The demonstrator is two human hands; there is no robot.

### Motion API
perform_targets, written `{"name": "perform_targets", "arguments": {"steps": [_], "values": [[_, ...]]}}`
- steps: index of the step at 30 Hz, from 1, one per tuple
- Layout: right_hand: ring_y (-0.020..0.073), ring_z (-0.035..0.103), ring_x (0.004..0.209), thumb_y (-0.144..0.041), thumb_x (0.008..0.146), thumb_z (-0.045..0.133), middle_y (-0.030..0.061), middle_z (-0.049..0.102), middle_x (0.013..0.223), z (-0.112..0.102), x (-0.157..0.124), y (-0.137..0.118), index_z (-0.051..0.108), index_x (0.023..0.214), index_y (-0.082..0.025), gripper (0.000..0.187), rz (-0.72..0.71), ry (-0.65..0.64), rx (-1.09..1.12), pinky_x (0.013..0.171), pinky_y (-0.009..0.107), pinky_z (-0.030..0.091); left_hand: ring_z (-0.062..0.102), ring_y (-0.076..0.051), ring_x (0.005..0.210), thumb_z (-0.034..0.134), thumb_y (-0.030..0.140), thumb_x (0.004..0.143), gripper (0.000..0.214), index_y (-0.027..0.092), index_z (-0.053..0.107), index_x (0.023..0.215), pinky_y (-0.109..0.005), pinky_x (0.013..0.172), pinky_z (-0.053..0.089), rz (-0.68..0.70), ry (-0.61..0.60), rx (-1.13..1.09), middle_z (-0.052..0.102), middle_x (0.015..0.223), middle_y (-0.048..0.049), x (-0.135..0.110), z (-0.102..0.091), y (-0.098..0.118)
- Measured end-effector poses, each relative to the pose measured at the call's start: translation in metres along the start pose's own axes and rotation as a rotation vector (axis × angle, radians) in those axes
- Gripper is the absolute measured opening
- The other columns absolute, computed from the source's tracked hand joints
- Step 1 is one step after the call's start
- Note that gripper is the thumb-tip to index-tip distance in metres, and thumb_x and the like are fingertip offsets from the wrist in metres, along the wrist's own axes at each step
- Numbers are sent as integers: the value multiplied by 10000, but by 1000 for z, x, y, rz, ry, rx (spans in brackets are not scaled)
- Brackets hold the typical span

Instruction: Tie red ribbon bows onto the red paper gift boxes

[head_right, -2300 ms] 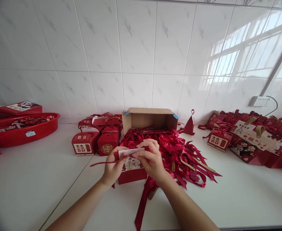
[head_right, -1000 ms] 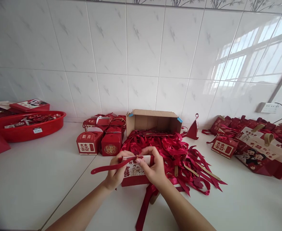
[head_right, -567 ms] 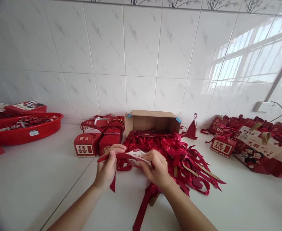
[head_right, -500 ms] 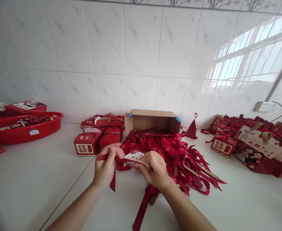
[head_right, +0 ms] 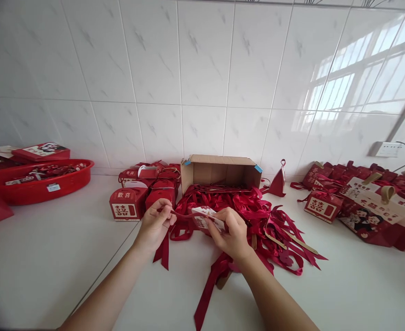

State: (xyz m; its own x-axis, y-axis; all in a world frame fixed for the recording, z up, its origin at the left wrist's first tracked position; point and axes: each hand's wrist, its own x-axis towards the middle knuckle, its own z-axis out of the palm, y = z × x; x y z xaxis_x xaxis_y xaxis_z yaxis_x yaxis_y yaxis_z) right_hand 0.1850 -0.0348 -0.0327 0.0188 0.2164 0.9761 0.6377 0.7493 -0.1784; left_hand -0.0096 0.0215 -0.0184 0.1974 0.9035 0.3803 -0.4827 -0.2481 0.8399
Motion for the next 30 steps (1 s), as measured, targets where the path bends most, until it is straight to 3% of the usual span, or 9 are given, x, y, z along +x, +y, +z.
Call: {"name": "perform_targets", "arguments": {"steps": [3, 9, 13, 18, 21, 25, 30], "values": [[142, 562, 599, -103, 760, 634, 2, 570, 671, 0, 0, 3, 518, 819, -219, 174, 4, -1, -25, 518, 269, 482, 552, -90, 588, 821, 350, 603, 286, 166, 632, 712, -228, 594, 477, -6, -13, -72, 588, 634, 20, 2, 1, -1], [151, 576, 618, -132, 758, 636, 15, 600, 708, 3, -7, 1, 501, 832, -223, 178, -101, -121, -29, 534, 280, 464, 592, -114, 722, 793, 401, 635, 279, 166, 670, 723, -254, 710, 486, 136, 110, -60, 653, 754, -10, 4, 0, -3], [153, 584, 626, -131, 772, 617, 13, 613, 697, 8, -8, -8, 486, 845, -228, 178, -241, -204, -43, 556, 283, 454, 550, -78, 579, 771, 358, 681, 299, 197, 596, 863, -226, 661, 459, 131, 126, -90, 571, 570, 64, 2, 0, 3], [154, 586, 630, -158, 786, 597, 17, 629, 704, 12, -7, -21, 476, 833, -231, 149, -350, -280, -68, 554, 275, 430, 545, -70, 552, 775, 295, 677, 344, 198, 446, 707, -197, 610, 438, 164, 126, -25, 568, 584, 76, -2, 3, 5], [149, 575, 609, -174, 792, 595, 10, 622, 692, 13, -7, -22, 472, 833, -232, 142, -370, -279, -70, 543, 270, 418, 562, -80, 571, 792, 280, 647, 347, 183, 459, 661, -188, 599, 436, 78, 73, 65, 588, 580, 54, -5, 4, 3], [150, 578, 617, -178, 792, 598, 12, 619, 690, 13, -7, -17, 472, 815, -230, 139, -334, -258, -73, 540, 272, 415, 568, -106, 578, 783, 322, 651, 261, 167, 599, 752, -211, 562, 441, -91, -99, 172, 638, 655, 1, -8, 4, 2], [145, 570, 593, -184, 794, 603, 9, 616, 671, 12, -6, -12, 469, 792, -223, 139, -293, -229, -74, 530, 279, 420, 575, -150, 683, 657, 355, 782, 189, 169, 688, 778, -258, 640, 453, -87, -295, 320, 638, 722, -39, -12, 7, 6]]}}
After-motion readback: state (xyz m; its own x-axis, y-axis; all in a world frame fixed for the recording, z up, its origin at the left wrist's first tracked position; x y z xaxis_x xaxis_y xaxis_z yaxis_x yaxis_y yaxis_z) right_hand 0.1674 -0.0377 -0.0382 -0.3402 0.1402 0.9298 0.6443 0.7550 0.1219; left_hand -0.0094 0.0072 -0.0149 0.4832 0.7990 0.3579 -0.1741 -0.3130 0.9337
